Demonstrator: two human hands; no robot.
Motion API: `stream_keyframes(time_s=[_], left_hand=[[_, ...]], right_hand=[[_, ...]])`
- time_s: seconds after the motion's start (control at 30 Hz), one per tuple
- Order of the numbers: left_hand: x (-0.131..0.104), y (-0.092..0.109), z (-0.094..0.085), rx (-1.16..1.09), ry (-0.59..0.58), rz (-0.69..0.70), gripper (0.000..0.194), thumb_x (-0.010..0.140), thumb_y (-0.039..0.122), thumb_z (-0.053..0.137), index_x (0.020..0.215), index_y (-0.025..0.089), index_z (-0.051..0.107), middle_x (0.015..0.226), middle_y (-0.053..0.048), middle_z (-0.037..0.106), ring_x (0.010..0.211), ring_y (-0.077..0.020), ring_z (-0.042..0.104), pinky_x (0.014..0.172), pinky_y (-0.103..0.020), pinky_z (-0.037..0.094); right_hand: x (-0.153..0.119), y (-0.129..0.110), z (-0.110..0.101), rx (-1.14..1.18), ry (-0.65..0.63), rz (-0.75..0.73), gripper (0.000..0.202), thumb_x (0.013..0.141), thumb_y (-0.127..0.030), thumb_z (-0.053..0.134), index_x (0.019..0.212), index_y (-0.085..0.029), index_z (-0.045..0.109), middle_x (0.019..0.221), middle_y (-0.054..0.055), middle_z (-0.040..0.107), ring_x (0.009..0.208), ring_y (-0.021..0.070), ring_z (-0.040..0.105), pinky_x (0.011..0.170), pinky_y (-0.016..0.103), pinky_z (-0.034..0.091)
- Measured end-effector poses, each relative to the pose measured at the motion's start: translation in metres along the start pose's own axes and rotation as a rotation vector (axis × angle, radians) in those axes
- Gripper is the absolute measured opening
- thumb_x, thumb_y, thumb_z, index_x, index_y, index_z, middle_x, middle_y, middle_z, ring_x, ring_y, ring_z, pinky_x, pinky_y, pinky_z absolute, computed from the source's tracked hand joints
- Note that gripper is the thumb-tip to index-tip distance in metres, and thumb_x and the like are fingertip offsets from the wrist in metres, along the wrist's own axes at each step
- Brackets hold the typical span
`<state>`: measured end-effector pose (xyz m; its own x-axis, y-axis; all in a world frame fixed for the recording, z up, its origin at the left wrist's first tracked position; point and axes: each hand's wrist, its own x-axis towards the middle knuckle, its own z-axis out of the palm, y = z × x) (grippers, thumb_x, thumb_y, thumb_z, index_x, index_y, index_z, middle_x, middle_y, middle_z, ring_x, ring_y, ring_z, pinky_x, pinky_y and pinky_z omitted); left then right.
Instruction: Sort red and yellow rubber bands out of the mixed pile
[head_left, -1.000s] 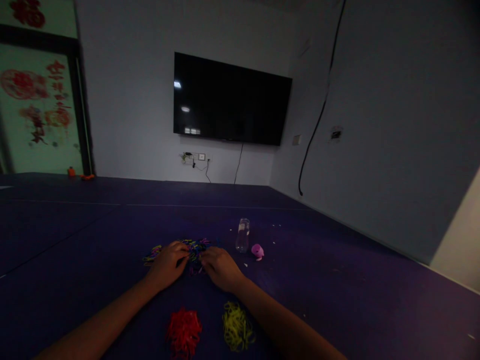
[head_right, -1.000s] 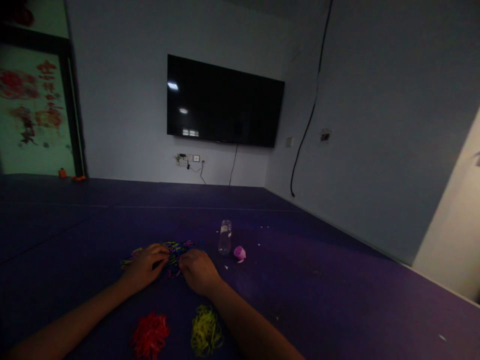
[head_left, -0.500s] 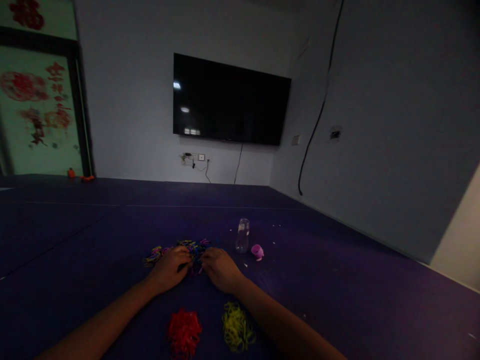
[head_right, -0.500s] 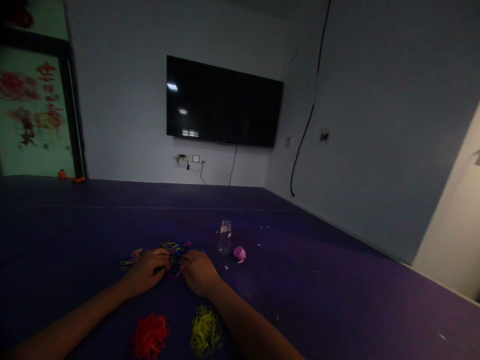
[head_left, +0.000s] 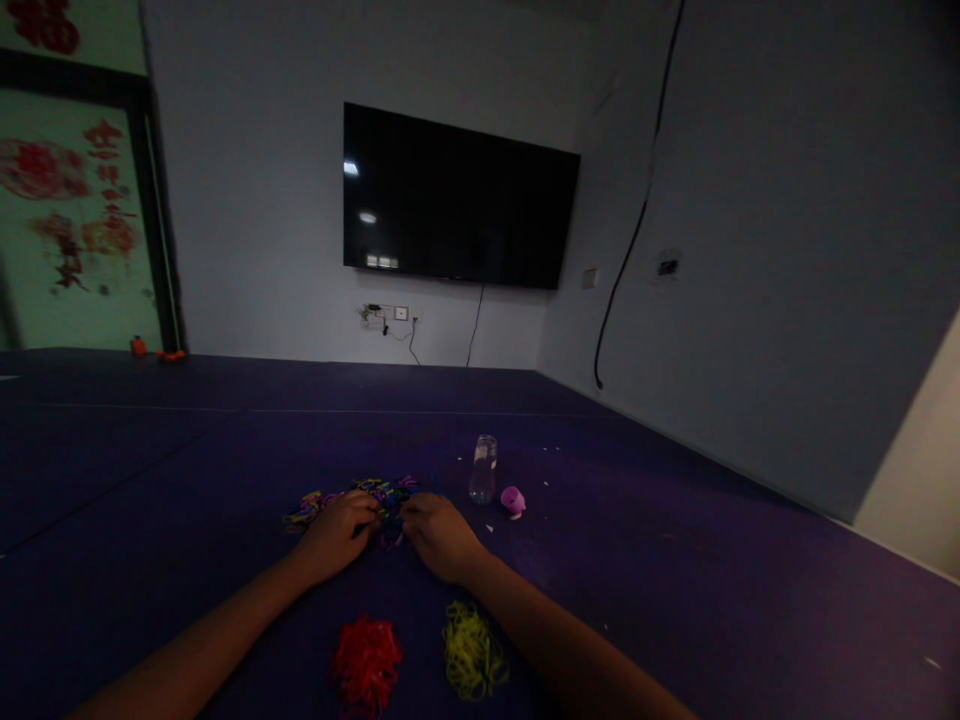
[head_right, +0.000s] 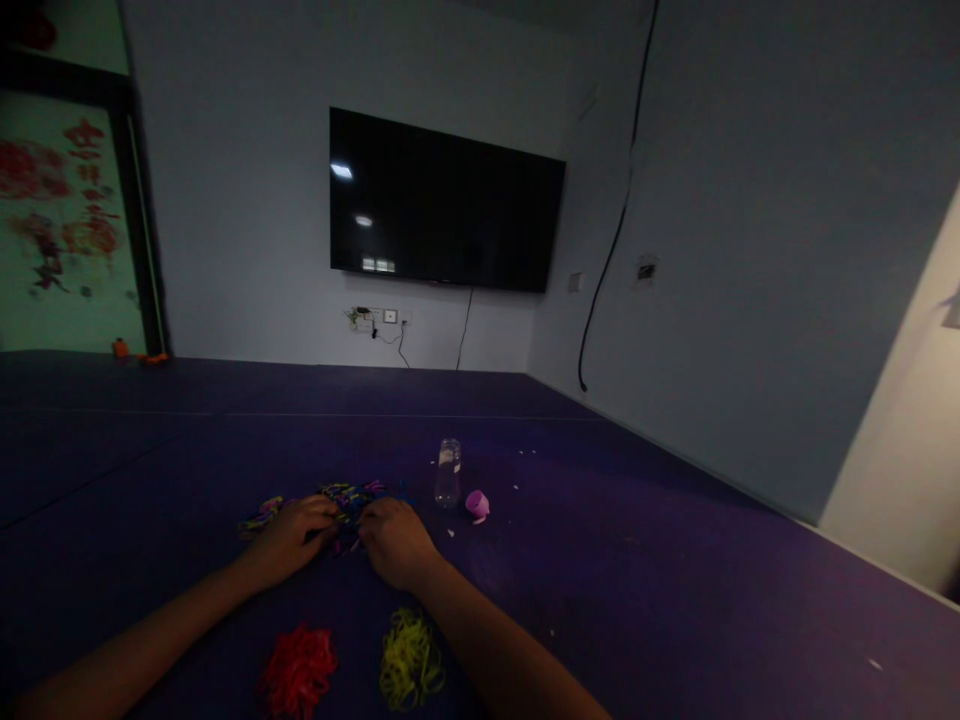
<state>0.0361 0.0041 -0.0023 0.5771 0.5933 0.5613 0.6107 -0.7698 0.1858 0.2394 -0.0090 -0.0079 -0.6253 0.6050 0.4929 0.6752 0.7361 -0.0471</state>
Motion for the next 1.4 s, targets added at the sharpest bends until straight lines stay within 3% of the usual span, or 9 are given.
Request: stream_keyframes(time_s=[0.3,1.0,1.4], left_hand=[[-0.0002,-0.0033,0.0023,0.008,0.084,-0.005,0.023,0.079,0.007,0.05,0.07,0.018,0.069,0.08,-0.004,0.069,0.079,-0.02,0.062,0.073,-0.032,0.048],[-0.002,-0.0017,0.0001,0.07,0.068,0.046,0.022,0.078,0.01,0.052,0.068,0.019,0.069,0.075,-0.004,0.068,0.076,-0.0193,0.061,0.069,-0.031,0.048],[-0.0025,-0.0044,0.0014,0.015,0.172,0.135,0.019,0.079,0.01,0.052,0.073,0.019,0.068,0.073,-0.004,0.068,0.074,-0.0192,0.062,0.07,-0.032,0.05]], right_hand=[[-0.0007,0.0034,0.0054,0.029,0.029,0.008,0.021,0.087,-0.014,0.045,0.096,-0.014,0.064,0.106,0.01,0.063,0.098,0.0193,0.056,0.086,0.03,0.043],[0.0001,0.0018,0.0035,-0.001,0.047,-0.009,0.019,0.088,-0.014,0.045,0.093,-0.015,0.064,0.103,0.009,0.063,0.096,0.0183,0.056,0.085,0.03,0.044],[0.0003,0.0028,0.0076,0.097,0.099,0.004,0.025,0.085,-0.007,0.043,0.098,-0.016,0.063,0.101,0.009,0.062,0.093,0.0166,0.058,0.08,0.027,0.047]])
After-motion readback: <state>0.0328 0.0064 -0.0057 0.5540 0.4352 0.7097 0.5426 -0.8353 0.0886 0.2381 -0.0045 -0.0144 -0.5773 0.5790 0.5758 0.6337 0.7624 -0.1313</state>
